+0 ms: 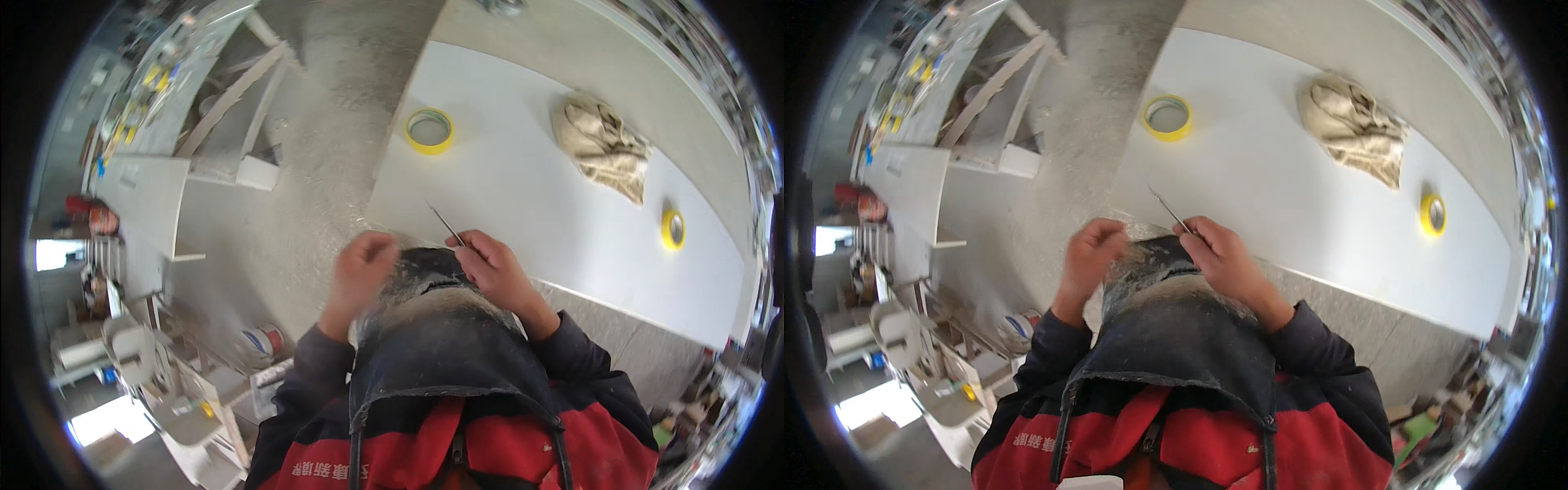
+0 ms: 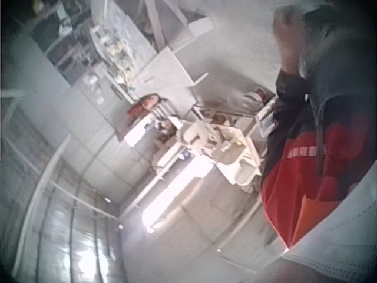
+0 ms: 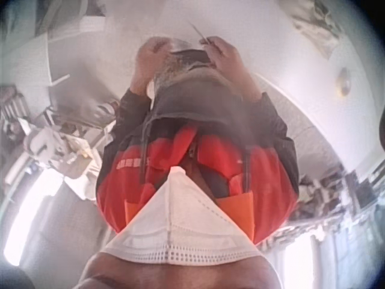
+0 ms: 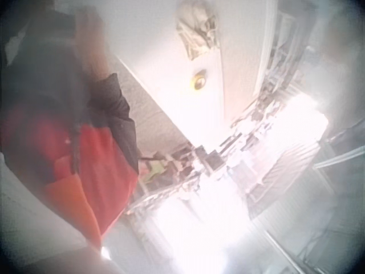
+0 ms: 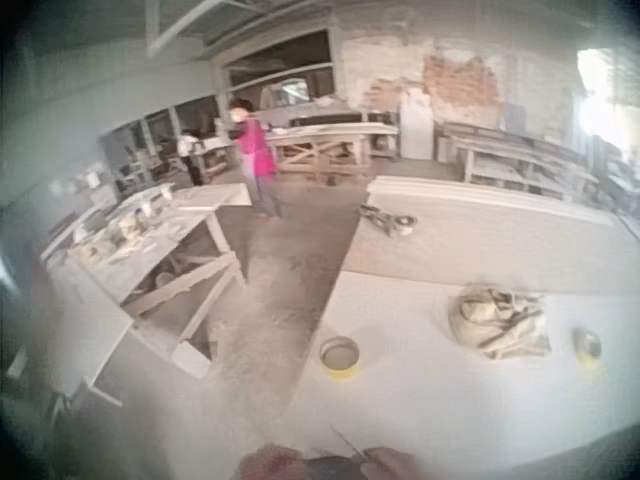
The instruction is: The person applies yellow masking tape along the edges of a large white board, then uses a utility knife to trim the tape. They also handle a thin wooden strip, positioning it on the board and securing it with additional tape.
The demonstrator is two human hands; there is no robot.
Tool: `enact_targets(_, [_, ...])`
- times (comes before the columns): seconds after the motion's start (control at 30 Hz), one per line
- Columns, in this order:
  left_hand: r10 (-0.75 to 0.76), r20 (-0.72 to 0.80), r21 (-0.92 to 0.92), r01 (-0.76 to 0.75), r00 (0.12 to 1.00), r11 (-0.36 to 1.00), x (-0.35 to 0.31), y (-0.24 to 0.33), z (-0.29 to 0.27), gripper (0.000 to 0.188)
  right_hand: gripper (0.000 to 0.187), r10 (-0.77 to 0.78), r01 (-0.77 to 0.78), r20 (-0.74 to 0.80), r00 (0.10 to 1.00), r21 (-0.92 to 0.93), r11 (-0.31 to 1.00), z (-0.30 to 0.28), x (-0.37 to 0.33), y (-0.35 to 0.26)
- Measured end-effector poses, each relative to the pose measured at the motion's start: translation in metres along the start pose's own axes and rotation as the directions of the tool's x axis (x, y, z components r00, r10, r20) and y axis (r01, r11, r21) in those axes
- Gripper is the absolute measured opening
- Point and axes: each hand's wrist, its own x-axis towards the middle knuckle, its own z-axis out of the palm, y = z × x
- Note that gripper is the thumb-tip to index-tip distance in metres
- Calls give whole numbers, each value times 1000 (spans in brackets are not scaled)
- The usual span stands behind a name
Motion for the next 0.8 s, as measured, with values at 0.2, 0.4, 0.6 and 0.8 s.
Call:
enact_targets(0.2, [57,230,383,-145,971,912,120,-20,-90,33,33,229,-185,-12,973,551,813,21,22,-19])
enact_targets(0.4, [-50,752,439,-443,658,781,219,-36,-100,57,38,301,38,-340,891,717,696,91,35,1])
enact_targets(0.6, [-206,903,367,-428,377,826,247,-37,-94,60,34,409,255,-488,771,825,505,173,49,-13])
enact_targets(0.8, [-238,942,302,-289,236,909,260,-52,-90,43,35,498,51,-710,499,597,800,215,65,-15])
